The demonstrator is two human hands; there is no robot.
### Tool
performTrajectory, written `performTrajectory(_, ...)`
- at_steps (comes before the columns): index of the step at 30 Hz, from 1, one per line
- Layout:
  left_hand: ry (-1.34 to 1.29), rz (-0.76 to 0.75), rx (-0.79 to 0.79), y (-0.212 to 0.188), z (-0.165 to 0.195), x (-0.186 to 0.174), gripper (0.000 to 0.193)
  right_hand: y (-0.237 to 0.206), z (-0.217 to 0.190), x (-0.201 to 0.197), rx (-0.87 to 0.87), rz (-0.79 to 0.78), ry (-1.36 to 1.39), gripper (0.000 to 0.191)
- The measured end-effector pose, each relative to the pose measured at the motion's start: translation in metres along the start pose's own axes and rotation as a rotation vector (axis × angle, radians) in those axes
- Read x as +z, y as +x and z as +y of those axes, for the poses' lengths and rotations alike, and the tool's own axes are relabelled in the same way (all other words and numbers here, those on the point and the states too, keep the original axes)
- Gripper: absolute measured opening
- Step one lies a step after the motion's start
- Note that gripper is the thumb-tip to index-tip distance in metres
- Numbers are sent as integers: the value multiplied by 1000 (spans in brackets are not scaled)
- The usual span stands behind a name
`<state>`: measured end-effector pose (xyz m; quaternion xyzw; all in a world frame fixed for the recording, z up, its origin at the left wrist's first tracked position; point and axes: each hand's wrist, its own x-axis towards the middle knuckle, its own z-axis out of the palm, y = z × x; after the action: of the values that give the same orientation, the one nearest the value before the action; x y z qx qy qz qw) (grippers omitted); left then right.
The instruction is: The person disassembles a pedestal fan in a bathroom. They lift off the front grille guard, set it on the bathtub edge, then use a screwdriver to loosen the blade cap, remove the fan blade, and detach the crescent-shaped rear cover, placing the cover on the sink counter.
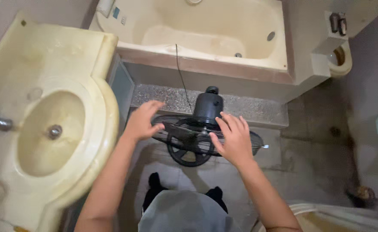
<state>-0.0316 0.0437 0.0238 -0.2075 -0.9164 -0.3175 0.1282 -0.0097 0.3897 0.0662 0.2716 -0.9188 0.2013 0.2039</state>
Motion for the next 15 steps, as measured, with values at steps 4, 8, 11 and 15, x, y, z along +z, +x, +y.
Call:
performTrajectory(4,-98,-83,86,-26,-47,-7,101,26,-64,28,19,13,-51,51)
performTrajectory(8,-158,-125,123,-28,-74,-9,110,54,-114,49,-6,-29,-99,57)
performTrajectory(11,-192,-190,99,-26,-87,-5,101,68,-132,57,7,-75,-108,62)
performTrajectory(15,-281,-264,54,-33,-111,15,90,79,-148,80,-39,-175,-204,66)
